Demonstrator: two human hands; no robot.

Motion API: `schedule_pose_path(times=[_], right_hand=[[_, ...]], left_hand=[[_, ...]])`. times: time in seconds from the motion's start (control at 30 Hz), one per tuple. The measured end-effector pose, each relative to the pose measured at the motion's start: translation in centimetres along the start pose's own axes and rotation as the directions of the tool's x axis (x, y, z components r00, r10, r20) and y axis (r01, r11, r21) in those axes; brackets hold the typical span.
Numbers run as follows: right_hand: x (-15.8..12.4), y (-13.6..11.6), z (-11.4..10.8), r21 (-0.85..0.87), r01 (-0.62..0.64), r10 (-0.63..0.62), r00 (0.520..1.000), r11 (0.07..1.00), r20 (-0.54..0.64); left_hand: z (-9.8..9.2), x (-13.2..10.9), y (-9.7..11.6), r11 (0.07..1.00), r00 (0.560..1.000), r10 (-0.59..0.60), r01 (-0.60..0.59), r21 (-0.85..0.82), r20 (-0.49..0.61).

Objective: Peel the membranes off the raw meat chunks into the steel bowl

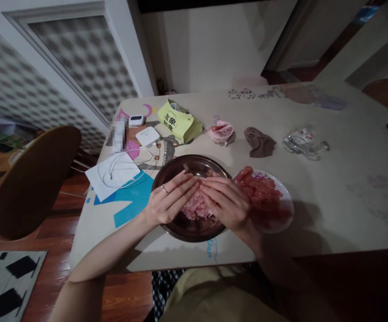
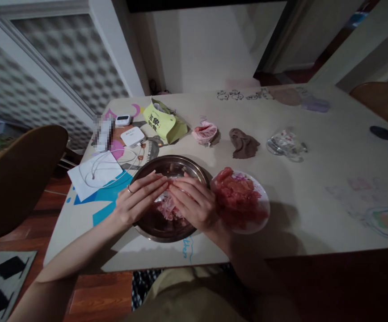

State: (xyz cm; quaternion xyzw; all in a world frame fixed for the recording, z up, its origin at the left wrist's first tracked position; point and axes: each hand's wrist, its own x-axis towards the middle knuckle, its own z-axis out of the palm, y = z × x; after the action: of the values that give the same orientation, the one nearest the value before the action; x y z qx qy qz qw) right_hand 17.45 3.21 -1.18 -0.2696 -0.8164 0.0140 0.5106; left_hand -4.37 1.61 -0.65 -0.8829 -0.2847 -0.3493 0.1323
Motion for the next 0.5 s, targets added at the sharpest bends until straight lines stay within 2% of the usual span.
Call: schedule_pose_path(times=[0.2,0.3,0.43,0.5], right_hand=[[-0.4,0.2,-0.2,-0.116,0.108,-0.104,0.994,0.987,0.043],[-0.5,0.2,-0.4,-0.158,0.137,-0.127,0.989,0.978,0.070],[-0.5,0.1,-0.6,-0.178,0.134,-0.120,0.989,0.975,0.088],[-0.5,0.0,-0.6,-0.178,0.144,-0.131,0.988,0.974,0.079]], left_hand=[[0.1,-0.2,-0.2,0.999,0.999,0.042,-0.042,-0.030,0.009],[-0.2,0.0,0.2,1.000,1.000,-0.015,0.015,-0.019,0.027],[-0.5,0.4,0.7,0.993,0.997,-0.079,0.078,-0.087,-0.012],[-0.5,0.3,0.7,0.989,0.996,-0.094,0.094,-0.110,0.001]])
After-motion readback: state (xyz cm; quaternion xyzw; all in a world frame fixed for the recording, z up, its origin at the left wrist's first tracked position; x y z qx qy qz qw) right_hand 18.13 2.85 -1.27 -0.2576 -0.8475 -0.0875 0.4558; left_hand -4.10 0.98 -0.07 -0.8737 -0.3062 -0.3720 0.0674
